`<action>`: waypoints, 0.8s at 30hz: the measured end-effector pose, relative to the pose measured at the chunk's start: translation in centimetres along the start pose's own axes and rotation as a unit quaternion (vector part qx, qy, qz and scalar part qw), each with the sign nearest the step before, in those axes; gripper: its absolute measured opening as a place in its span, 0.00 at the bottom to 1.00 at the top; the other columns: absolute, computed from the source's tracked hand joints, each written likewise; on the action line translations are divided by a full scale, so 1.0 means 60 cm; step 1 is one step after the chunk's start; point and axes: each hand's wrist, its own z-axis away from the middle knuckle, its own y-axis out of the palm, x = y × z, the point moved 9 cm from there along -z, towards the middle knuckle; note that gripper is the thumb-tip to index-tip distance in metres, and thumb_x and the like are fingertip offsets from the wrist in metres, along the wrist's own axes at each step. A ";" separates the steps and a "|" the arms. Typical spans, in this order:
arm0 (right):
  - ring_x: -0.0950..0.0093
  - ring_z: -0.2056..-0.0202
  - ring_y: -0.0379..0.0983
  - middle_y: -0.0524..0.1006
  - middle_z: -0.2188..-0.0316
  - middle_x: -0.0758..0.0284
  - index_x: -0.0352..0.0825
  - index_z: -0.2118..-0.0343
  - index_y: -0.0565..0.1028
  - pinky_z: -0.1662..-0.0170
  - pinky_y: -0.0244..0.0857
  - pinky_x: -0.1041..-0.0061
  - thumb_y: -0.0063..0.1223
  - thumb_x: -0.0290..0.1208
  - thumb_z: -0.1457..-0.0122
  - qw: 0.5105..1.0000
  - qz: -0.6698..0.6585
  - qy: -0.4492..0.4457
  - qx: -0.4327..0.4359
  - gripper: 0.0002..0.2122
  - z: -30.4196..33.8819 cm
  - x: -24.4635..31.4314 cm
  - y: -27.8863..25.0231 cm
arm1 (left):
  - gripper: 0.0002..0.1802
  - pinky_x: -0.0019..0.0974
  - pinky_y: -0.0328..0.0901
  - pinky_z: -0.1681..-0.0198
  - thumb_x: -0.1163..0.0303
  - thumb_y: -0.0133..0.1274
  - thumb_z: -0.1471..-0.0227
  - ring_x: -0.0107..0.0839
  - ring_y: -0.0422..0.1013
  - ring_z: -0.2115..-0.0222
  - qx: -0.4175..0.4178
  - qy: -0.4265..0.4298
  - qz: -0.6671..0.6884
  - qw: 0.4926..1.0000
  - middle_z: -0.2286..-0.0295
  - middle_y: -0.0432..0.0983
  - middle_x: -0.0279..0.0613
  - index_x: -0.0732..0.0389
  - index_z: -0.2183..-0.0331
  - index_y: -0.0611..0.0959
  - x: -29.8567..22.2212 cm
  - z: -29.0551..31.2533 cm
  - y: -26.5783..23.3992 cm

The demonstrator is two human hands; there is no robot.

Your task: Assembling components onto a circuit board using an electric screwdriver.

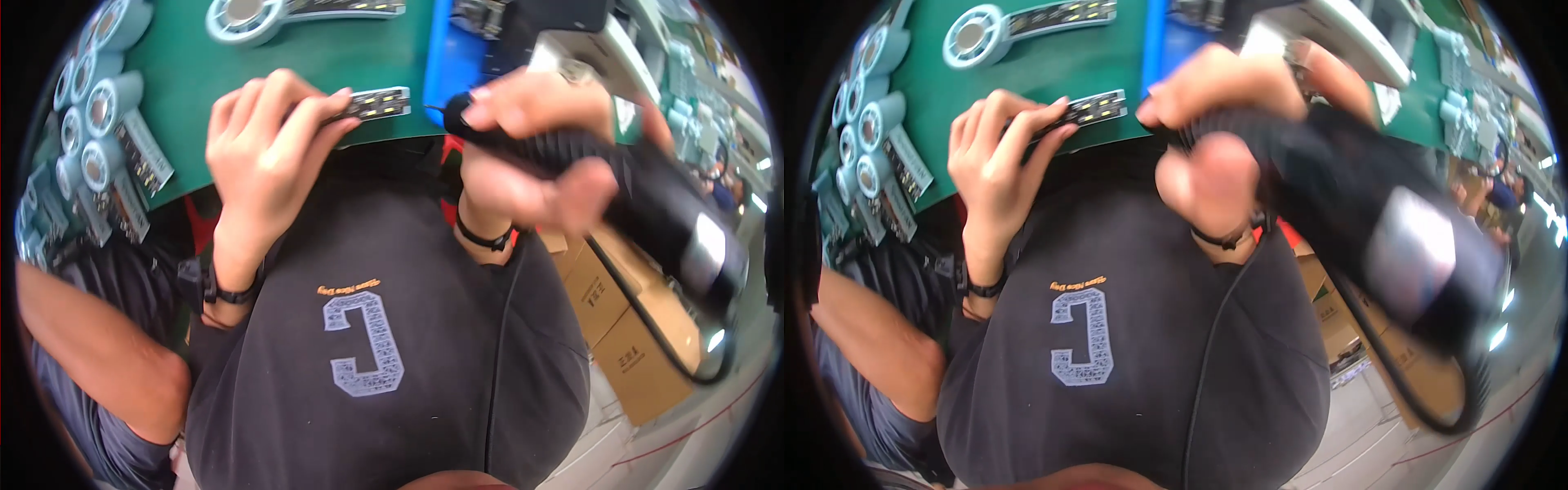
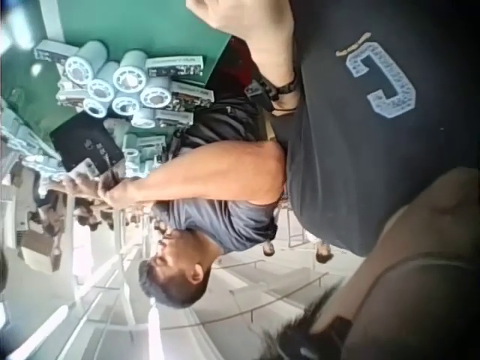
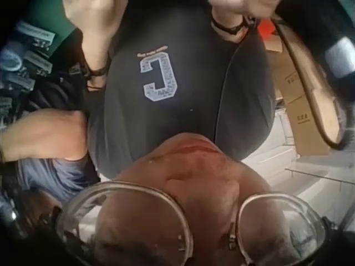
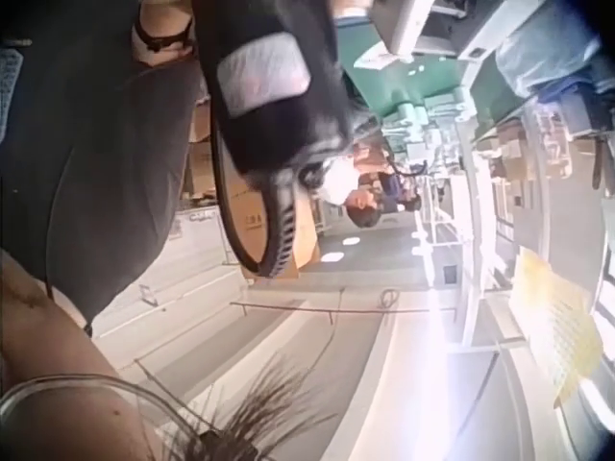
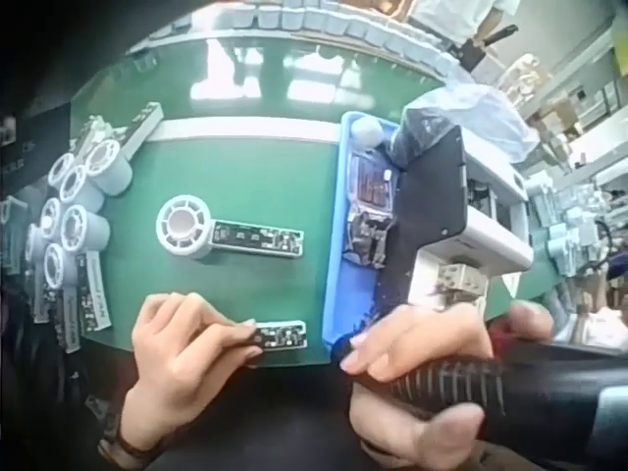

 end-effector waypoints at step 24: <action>0.67 0.89 0.65 0.66 0.86 0.63 0.33 0.76 0.67 0.83 0.66 0.71 0.32 0.55 0.36 0.992 0.126 -0.022 -0.014 0.26 -0.106 0.008 -0.186 | 0.14 0.35 0.63 0.61 0.63 0.71 0.57 0.28 0.71 0.70 0.024 -0.010 -0.033 0.999 0.71 0.74 0.27 0.49 0.65 0.88 -0.011 0.003 0.008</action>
